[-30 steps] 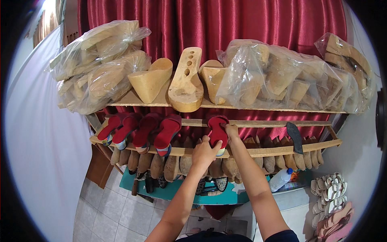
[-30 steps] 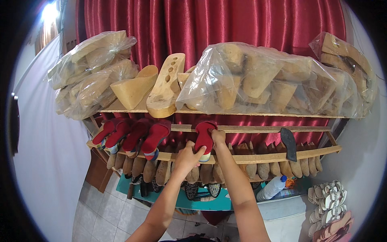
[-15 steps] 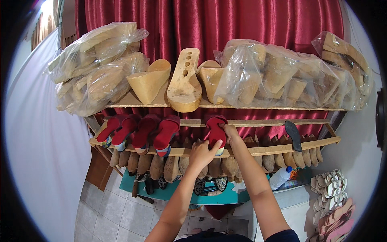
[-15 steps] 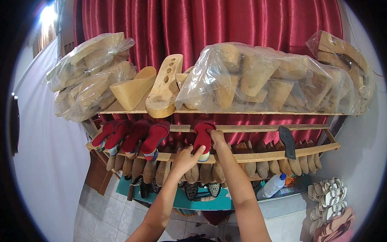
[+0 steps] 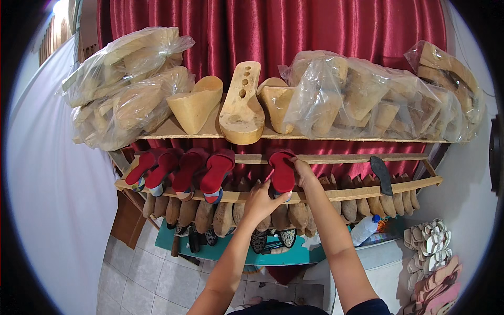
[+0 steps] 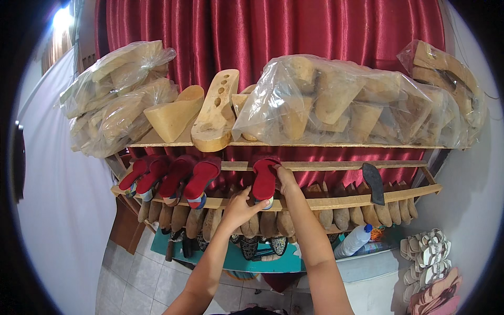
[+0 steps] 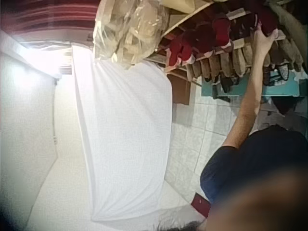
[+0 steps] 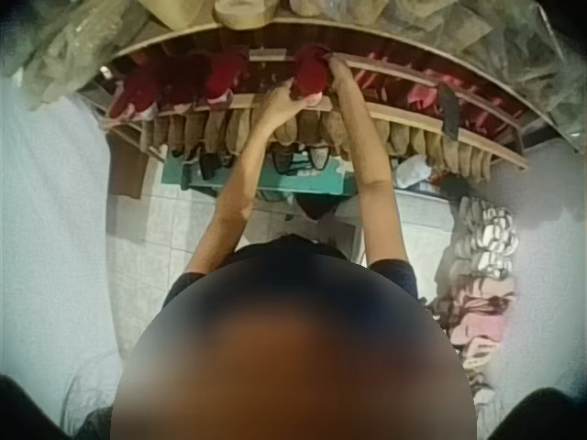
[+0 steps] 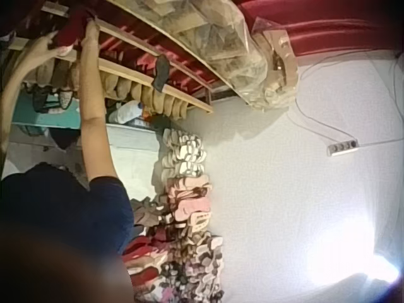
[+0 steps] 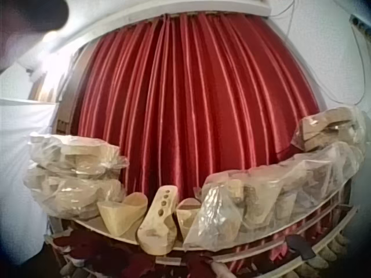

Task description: The recorder is assembling a shoe upper onto a last and preparing to attach the sole.

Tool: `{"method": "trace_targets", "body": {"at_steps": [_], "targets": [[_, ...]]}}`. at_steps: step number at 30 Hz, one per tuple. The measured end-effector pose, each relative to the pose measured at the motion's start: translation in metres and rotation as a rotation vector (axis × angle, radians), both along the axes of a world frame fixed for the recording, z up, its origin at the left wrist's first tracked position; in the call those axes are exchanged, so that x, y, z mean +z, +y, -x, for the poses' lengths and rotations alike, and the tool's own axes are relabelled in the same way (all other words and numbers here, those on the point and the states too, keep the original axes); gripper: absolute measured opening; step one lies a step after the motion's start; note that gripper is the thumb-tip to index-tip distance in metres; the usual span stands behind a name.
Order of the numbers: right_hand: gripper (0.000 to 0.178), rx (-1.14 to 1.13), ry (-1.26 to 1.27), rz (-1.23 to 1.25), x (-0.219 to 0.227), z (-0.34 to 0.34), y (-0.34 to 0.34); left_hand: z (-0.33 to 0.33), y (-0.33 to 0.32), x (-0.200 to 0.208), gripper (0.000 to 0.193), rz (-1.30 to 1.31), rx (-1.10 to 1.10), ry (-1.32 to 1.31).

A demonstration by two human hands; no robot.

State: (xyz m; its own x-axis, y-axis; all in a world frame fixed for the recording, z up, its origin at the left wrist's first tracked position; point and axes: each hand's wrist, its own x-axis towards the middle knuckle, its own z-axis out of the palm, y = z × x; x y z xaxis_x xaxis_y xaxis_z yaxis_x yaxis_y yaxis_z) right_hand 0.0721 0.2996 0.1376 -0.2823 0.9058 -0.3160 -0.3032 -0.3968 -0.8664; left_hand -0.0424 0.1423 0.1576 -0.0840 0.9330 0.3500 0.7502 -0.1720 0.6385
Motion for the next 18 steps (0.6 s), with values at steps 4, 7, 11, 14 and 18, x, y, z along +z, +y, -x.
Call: {"method": "trace_targets", "body": {"at_steps": [4, 7, 11, 14, 18], "targets": [[0.025, 0.037, 0.011, 0.041, 0.003, -0.007, -0.007, 0.007, 0.002, 0.001, 0.087, 0.048, -0.081, -0.178], [0.024, 0.096, 0.092, 0.009, -0.002, -0.015, -0.008, 0.006, -0.001, 0.007, 0.076, 0.117, 0.004, -0.141], [0.033, 0.075, 0.077, -0.044, 0.002, -0.015, -0.022, 0.009, 0.0, 0.013, 0.064, 0.118, -0.015, -0.309], [0.031, 0.012, 0.0, -0.127, 0.005, -0.02, -0.033, 0.003, -0.002, 0.015, 0.053, -0.015, 0.076, -0.297], [0.028, -0.231, -0.328, -0.488, -0.002, -0.026, -0.049, -0.015, -0.007, 0.01, 0.037, -0.481, 0.146, -0.185]]}}
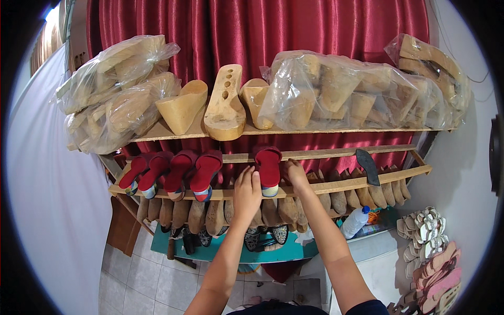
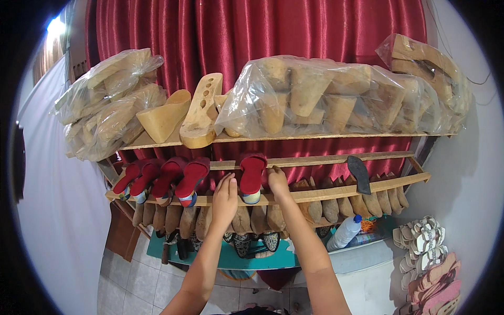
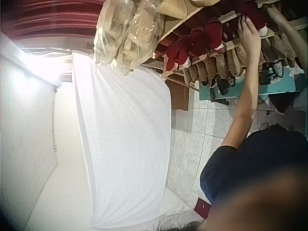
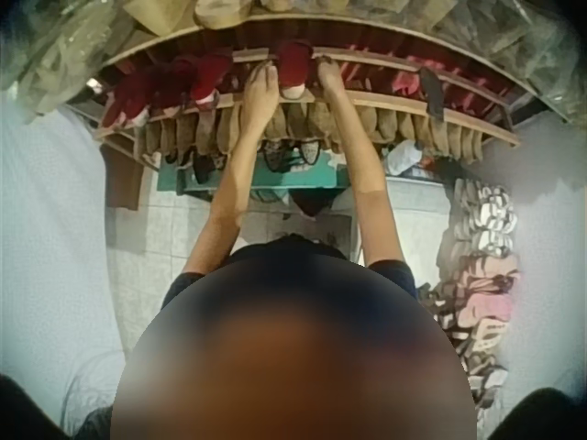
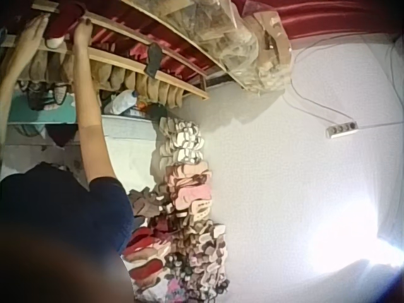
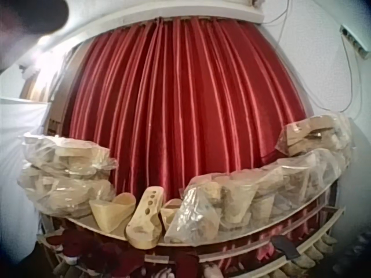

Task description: The recorder is assembling a shoe upper onto a last and preparing to attach the sole.

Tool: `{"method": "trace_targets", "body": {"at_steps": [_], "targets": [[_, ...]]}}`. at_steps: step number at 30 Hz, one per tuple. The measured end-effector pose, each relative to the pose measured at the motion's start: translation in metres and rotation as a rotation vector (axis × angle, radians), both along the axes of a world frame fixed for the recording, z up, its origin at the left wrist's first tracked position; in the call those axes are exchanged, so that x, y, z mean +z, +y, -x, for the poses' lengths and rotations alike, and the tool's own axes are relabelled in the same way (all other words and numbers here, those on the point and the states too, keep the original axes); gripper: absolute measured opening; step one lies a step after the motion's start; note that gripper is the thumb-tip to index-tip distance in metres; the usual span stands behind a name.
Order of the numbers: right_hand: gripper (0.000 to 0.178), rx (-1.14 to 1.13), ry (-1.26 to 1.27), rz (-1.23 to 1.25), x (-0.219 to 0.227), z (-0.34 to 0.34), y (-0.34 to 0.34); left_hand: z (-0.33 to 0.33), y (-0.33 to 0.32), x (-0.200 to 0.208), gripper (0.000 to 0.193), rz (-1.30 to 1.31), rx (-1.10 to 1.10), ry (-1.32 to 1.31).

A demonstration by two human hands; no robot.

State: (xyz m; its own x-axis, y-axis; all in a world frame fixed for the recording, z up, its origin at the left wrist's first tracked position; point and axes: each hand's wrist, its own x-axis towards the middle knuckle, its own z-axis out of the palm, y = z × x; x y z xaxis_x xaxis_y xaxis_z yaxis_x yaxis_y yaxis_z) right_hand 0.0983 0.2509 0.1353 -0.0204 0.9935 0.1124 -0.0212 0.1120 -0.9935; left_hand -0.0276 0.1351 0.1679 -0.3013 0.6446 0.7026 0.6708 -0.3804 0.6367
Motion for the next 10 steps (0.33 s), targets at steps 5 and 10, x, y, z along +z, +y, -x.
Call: {"method": "trace_targets", "body": {"at_steps": [5, 10], "targets": [[0.021, -0.405, -0.88, -0.631, 0.017, -0.044, -0.059, -0.044, -0.035, 0.018, 0.012, -0.298, -0.009, 0.332], [0.022, -0.39, -1.107, -0.729, -0.004, -0.097, -0.112, -0.109, -0.053, -0.006, 0.012, -0.167, -0.223, 0.391]]}}
